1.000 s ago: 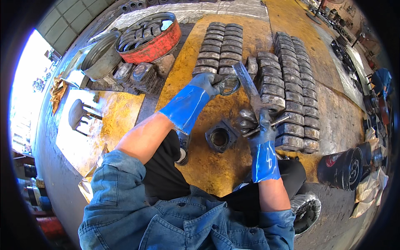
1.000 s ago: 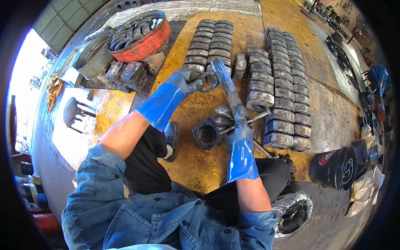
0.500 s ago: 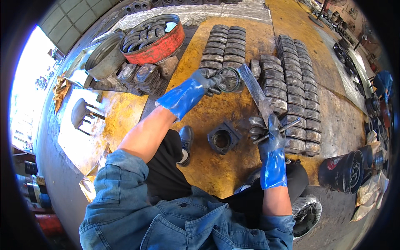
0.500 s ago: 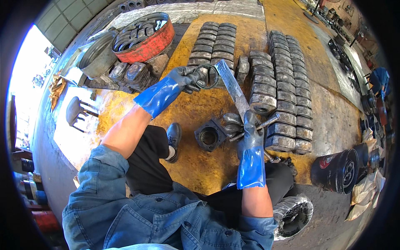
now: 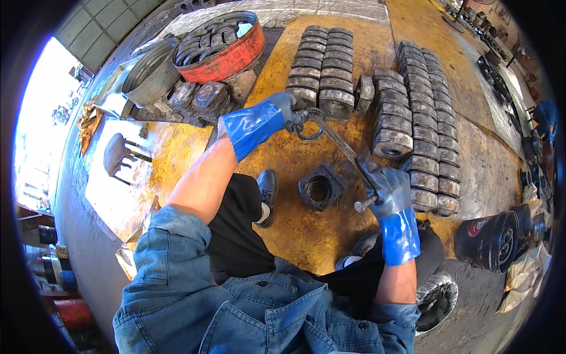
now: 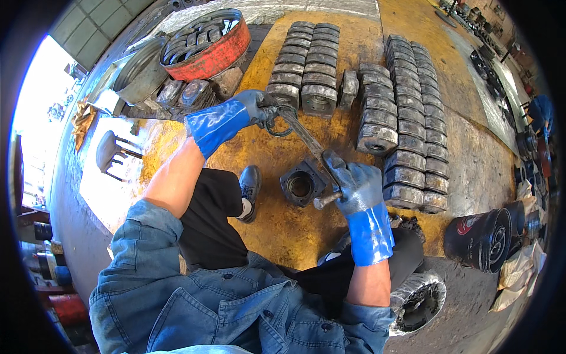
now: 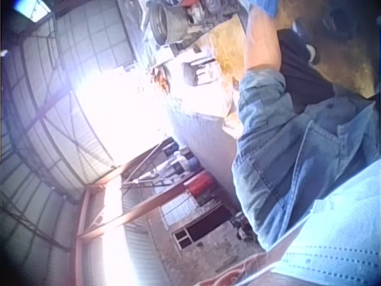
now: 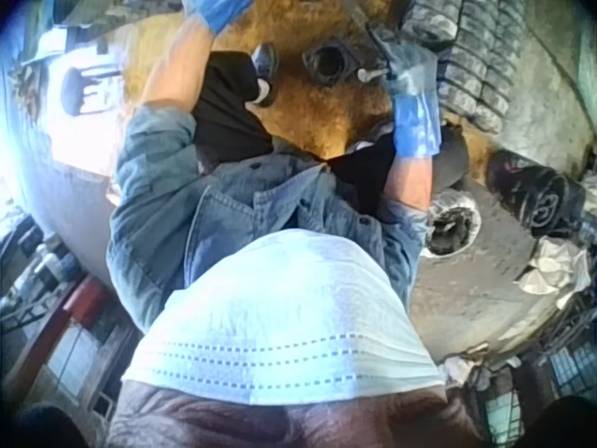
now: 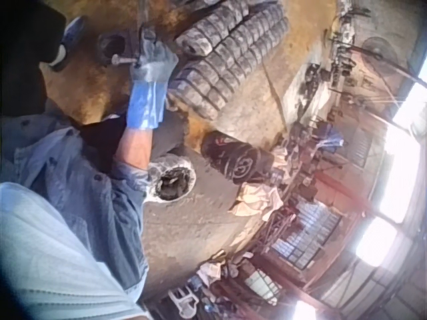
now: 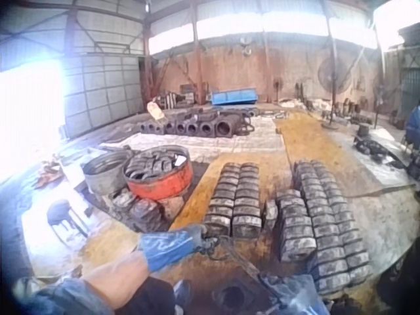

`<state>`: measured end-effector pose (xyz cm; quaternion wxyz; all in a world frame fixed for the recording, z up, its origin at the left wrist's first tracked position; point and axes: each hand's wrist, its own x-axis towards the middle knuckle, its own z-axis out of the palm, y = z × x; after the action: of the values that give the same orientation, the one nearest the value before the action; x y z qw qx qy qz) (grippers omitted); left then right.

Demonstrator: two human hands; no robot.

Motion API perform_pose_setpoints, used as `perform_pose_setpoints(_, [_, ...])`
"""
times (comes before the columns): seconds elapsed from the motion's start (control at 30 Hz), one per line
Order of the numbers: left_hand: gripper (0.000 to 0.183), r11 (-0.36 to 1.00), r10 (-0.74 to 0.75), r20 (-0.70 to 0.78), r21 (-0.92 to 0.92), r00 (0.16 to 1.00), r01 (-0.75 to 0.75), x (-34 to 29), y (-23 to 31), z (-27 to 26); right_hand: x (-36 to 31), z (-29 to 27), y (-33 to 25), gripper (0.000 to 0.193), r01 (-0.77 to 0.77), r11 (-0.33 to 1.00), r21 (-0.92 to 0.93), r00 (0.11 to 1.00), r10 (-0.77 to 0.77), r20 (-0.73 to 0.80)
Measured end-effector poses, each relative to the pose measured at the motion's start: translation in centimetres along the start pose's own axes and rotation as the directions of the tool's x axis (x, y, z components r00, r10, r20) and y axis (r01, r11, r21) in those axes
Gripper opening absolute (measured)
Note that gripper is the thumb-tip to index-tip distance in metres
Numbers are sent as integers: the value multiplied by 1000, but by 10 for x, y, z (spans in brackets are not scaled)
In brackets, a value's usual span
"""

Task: The person applies grease to several metal rings and components using a brush, picking them up from a large collection of parts on the floor.

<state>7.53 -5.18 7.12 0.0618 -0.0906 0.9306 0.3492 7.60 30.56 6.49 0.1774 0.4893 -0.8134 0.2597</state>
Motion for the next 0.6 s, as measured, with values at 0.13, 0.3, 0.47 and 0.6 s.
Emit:
perform_pose_setpoints(0.13, [32, 993, -28, 59, 120, 998, 21, -12, 10, -3, -3, 5, 0, 52, 44, 999, -22, 998, -43, 37])
perform_pose_setpoints(0.3, [25, 982, -5, 127, 190, 992, -19, -21, 29, -8, -2, 8, 1, 60, 67, 997, -46, 998, -66, 15])
perform_pose_setpoints(0.47, [25, 988, 8, 123, 155, 992, -27, -16, 24, -1, -3, 7, 2, 55, 29, 998, -47, 997, -25, 74])
perform_pose_setpoints(0.6, [25, 997, 15, 93, 76, 996, -22, -12, 17, 5, -6, 9, 5, 53, -24, 998, -56, 996, 28, 84])
